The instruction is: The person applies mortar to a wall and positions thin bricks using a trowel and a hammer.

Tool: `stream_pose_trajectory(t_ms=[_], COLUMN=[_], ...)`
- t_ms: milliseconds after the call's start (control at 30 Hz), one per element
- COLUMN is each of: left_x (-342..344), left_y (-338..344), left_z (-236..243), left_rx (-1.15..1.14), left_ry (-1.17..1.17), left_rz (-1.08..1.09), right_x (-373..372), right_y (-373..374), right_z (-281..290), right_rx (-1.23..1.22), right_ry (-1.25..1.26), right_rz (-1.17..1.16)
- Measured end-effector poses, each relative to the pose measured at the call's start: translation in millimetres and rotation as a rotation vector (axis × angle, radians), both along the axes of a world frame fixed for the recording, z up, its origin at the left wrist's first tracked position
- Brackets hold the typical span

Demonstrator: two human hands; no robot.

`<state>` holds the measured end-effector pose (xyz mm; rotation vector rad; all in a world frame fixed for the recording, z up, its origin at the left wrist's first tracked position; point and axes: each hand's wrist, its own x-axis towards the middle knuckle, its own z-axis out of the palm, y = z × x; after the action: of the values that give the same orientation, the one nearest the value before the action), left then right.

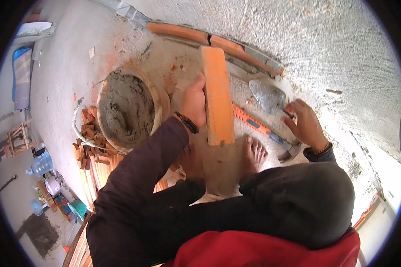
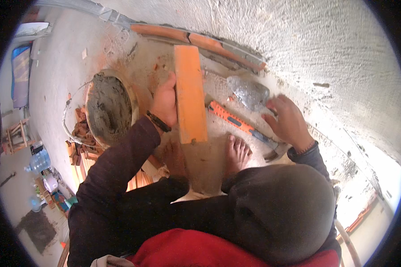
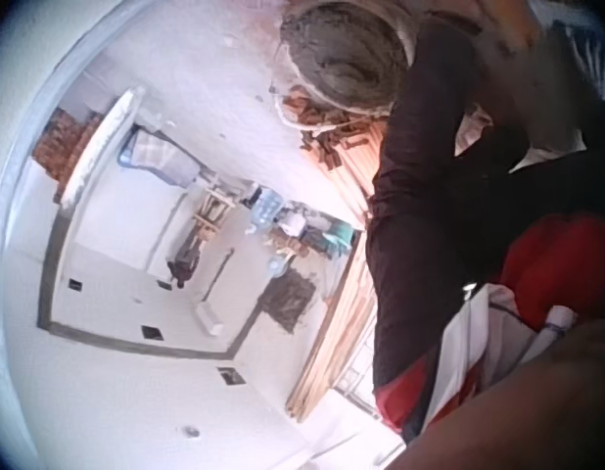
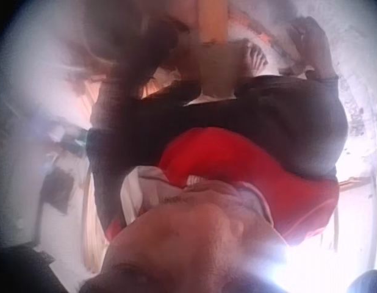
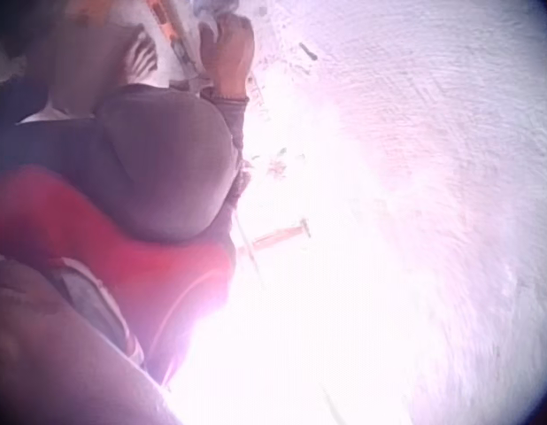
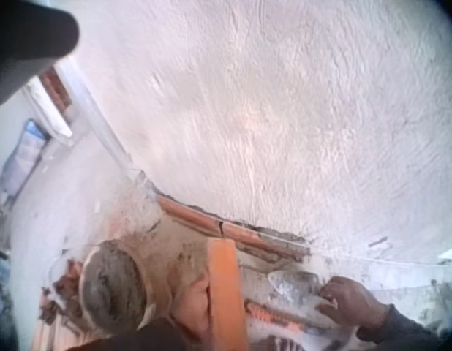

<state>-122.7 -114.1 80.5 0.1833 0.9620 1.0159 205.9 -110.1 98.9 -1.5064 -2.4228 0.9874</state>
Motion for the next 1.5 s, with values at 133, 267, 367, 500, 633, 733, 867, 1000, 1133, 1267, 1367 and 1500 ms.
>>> stream_pose_trajectory(t_ms=[133,267,367,500,633,733,867,1000,1133,1267,1367,1500], left_x=[15,4,6,1,5,3,12,14,7,-8,-3,-4], left_y=[6,5,4,5,14,20,40,63,87,109,119,130], left_z=[24,14,8,2,12,-10,-28,-17,-14,-32,-35,-41], left_rx=[-0.033,0.036,0.095,0.186,0.127,0.174,0.110,0.049,0.008,0.075,0.020,0.064], left_ry=[-0.035,0.106,0.166,0.165,0.064,0.042,0.311,0.443,0.334,0.130,0.102,0.152], left_rz=[0.069,0.074,0.135,0.198,0.433,0.387,0.437,0.299,0.272,0.368,0.532,0.521], right_x=[-49,-100,-118,-113,-114,-122,-132,-130,-134,-128,-117,-108], right_y=[-3,-12,-13,-18,-23,-12,0,21,39,41,33,41], right_z=[14,23,16,-1,-11,0,5,-15,-28,-32,-25,-5], right_rx=[-0.215,-0.370,-0.492,-0.669,-0.728,-0.725,-0.299,0.119,0.199,0.289,0.253,0.302], right_ry=[0.319,0.461,0.448,0.465,0.610,0.651,0.457,0.396,0.423,0.438,0.404,0.407], right_rz=[-0.007,0.028,-0.047,0.110,0.005,-0.134,-0.171,-0.068,-0.124,-0.198,-0.231,-0.191])
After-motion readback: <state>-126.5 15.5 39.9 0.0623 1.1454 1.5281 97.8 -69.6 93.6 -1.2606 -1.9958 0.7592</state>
